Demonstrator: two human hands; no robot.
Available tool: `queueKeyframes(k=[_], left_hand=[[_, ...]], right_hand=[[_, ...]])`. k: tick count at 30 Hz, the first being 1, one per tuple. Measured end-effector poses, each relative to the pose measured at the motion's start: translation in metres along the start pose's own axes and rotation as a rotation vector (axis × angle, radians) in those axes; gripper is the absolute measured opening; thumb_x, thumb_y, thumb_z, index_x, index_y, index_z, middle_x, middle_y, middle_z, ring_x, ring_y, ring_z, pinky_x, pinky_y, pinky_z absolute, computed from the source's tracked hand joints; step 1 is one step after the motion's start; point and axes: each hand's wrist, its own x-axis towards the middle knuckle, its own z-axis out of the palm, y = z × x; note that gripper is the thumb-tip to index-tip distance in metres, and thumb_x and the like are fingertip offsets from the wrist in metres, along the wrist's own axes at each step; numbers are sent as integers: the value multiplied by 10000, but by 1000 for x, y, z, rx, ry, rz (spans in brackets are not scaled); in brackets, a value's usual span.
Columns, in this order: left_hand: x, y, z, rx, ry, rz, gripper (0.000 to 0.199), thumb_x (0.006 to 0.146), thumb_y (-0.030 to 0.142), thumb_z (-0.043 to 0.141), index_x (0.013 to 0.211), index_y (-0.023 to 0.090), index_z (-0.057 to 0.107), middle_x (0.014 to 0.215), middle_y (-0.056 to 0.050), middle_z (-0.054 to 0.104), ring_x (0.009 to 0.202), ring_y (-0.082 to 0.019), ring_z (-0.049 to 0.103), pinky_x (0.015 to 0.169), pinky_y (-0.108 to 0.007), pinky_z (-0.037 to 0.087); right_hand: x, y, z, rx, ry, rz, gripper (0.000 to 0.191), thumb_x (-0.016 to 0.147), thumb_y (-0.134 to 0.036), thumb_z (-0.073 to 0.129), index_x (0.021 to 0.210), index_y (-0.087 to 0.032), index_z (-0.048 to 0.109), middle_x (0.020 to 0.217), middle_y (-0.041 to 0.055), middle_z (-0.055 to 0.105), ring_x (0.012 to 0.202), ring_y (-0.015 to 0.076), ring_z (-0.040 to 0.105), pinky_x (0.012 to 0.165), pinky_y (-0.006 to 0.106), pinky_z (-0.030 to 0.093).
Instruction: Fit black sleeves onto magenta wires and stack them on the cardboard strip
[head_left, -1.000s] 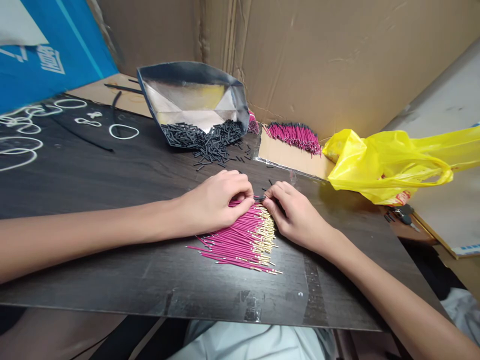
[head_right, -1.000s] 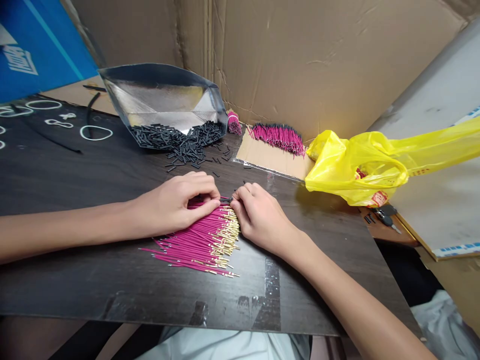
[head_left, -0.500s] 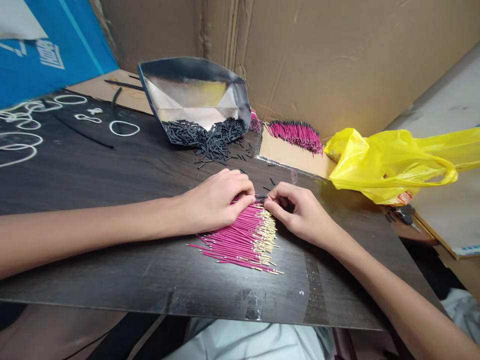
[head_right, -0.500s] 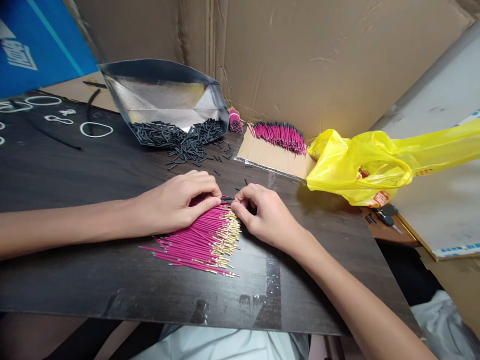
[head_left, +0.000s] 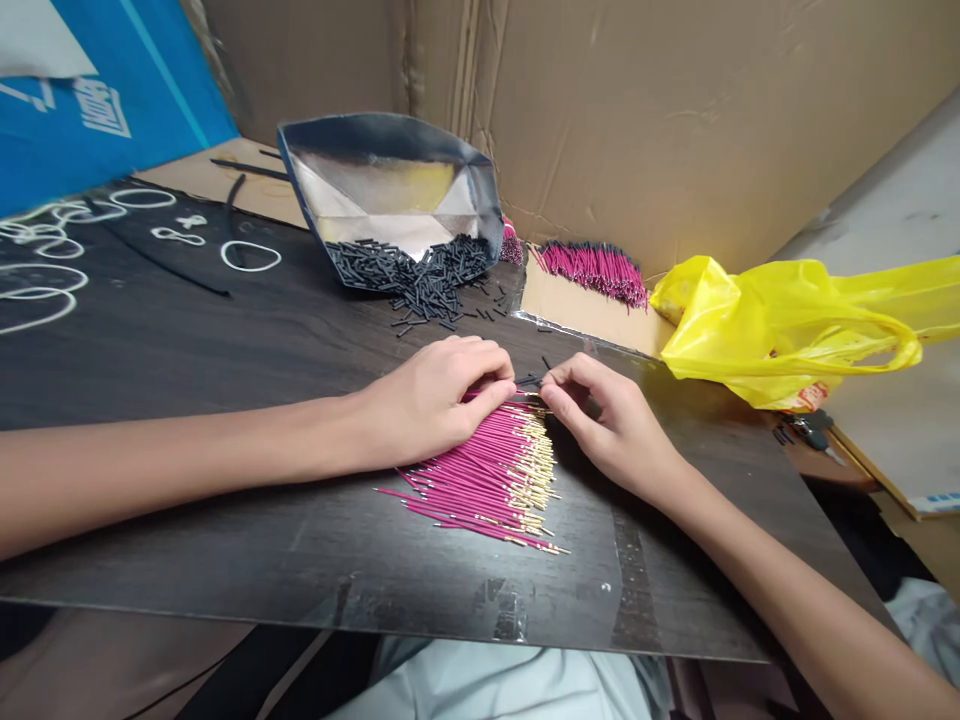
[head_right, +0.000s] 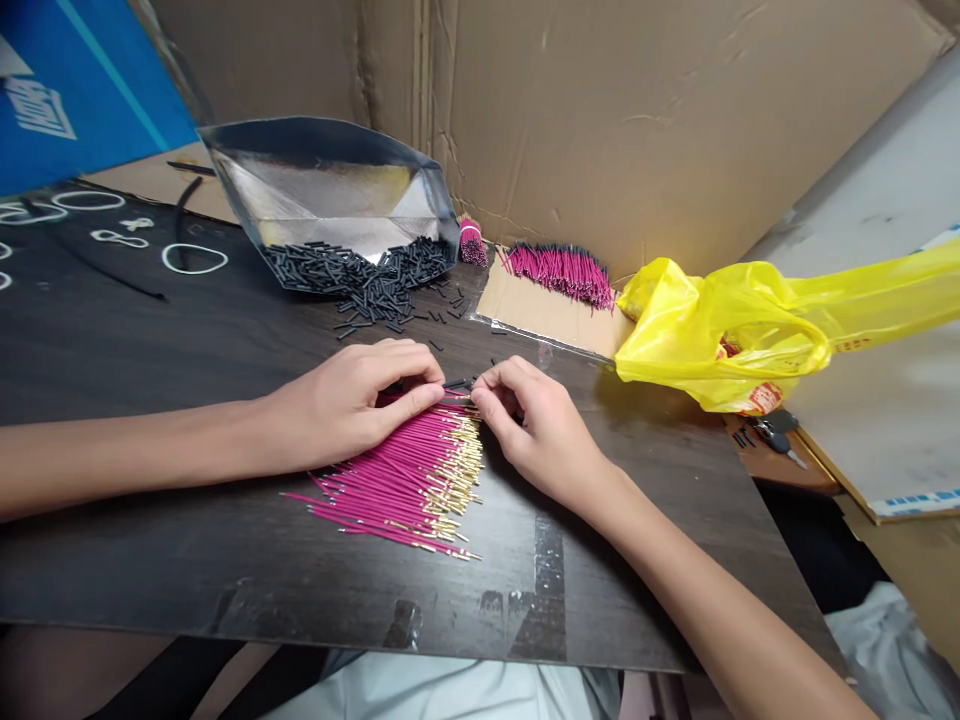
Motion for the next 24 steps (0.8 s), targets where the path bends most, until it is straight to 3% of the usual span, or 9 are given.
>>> queueKeyframes(k=[8,24], left_hand=[[-1,-1,0,3,40,-16,204,980,255,467,897,141,615,870,-36,628,837,-176,556,786,-310,394],[-1,-4,1,5,52,-7,204,981,241,481,881,135,624,856,-25,643,819,-161,568,770,-295,392]], right_hand=[[-3,2,-8,-138,22,-101,73,983,-175,550,946,-171,613,858,17,564,709,111,514,649,247,426],[-4,2,-8,-190,3,-152,48,987,-165,553,978,-175,599,891,19,560,773,116,542,690,240,445]])
